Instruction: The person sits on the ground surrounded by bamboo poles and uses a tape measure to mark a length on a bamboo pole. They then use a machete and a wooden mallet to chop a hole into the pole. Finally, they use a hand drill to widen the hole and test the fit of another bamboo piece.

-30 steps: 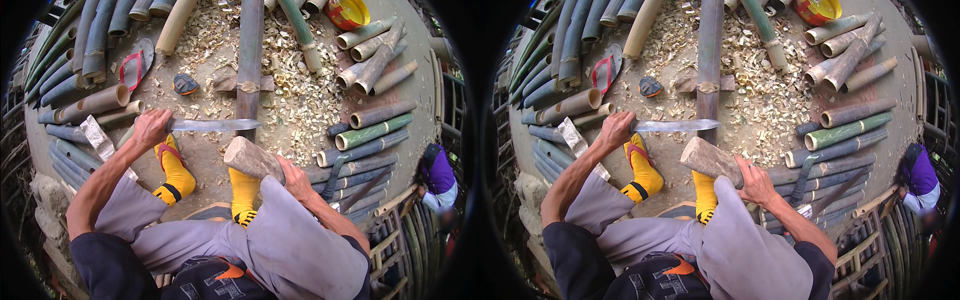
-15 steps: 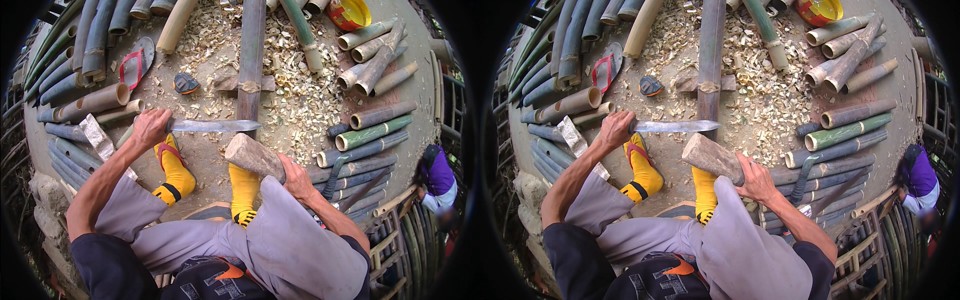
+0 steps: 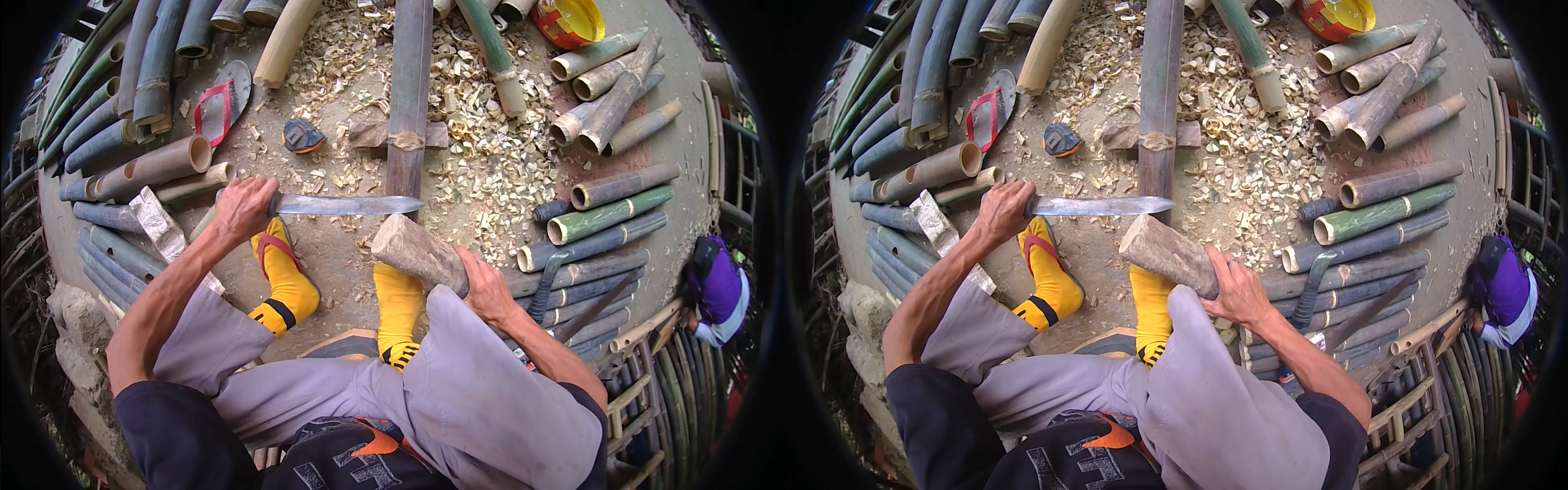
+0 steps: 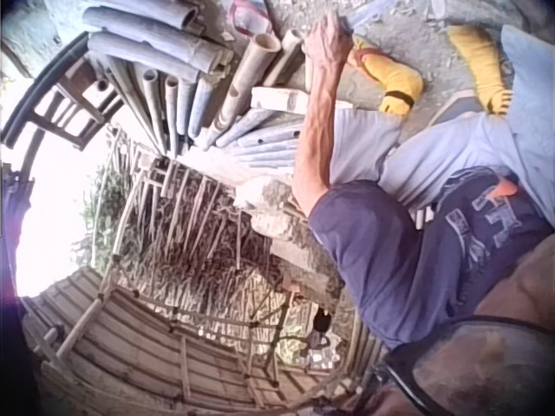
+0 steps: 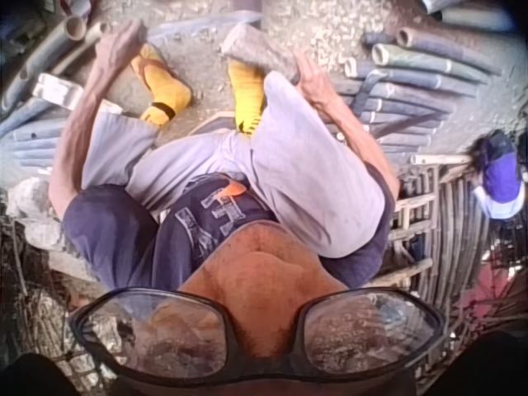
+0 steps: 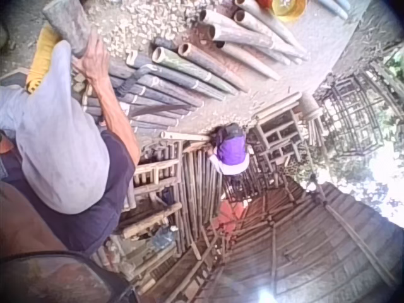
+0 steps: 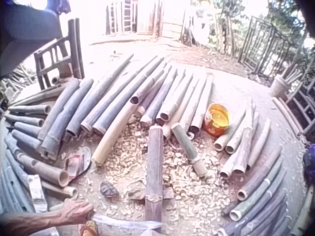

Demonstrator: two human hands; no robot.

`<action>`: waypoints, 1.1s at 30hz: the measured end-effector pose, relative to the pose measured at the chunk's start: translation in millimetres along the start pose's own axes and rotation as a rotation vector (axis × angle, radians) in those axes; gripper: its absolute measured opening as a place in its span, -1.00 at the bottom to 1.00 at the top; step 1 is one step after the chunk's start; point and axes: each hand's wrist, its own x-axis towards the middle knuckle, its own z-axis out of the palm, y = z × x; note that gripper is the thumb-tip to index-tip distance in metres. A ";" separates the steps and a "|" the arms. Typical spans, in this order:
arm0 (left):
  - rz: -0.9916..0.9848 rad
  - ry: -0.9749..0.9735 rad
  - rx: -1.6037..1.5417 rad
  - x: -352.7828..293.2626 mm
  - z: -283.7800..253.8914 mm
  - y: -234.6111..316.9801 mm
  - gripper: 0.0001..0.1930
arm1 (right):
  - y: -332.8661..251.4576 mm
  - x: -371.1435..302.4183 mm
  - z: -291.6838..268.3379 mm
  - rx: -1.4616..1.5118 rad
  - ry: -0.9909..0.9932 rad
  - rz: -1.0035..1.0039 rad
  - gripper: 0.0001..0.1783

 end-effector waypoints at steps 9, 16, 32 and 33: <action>-0.013 -0.037 -0.001 3.3 0.3 -1.1 -0.76 | -0.6 4.6 -10.9 0.007 0.051 -0.180 0.00; 0.010 -0.043 0.010 11.1 2.0 -8.4 -0.74 | 11.2 71.2 -44.0 -0.248 -0.282 -0.340 -0.15; 0.042 0.014 0.041 24.1 9.7 -15.6 -0.67 | -36.9 45.5 -19.9 -0.145 -0.052 -0.840 -0.36; 0.025 -0.004 0.042 19.4 11.7 -17.0 -0.67 | -41.0 56.0 -31.2 -0.192 -0.040 -1.009 -0.35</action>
